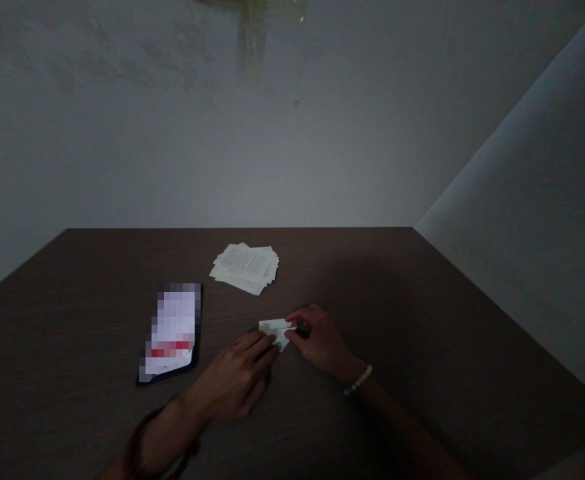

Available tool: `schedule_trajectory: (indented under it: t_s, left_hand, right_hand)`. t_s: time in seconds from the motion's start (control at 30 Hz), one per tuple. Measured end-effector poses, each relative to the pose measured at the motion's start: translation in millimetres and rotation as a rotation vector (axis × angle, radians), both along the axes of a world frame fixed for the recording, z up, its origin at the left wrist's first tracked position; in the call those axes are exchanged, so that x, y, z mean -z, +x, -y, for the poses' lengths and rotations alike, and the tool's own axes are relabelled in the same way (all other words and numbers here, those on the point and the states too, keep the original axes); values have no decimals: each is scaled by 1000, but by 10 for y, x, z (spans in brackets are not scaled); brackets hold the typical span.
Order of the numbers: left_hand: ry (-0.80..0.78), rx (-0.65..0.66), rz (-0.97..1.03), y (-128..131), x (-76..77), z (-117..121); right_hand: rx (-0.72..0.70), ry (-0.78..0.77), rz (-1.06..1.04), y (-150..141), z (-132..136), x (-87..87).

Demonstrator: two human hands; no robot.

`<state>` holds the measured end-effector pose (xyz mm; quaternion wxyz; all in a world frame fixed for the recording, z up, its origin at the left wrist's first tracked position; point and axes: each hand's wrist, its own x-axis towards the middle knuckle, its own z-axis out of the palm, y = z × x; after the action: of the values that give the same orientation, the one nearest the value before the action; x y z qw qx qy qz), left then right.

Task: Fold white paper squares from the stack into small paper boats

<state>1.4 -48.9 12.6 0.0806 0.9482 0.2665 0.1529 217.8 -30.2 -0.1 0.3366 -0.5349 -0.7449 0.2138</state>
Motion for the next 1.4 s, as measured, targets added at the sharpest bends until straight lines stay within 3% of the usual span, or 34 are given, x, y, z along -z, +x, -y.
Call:
schedule_trajectory:
  t_s: [0.47, 0.97, 1.4]
  left_hand:
    - [52, 31, -128, 25, -24, 1]
    - [-3, 27, -38, 3, -31, -8]
    - [-20, 36, 4, 10, -63, -12]
  right_hand:
    - [9, -12, 47, -10, -14, 46]
    - [23, 11, 44, -50, 3, 39]
    - [-242, 49, 119, 118, -49, -109]
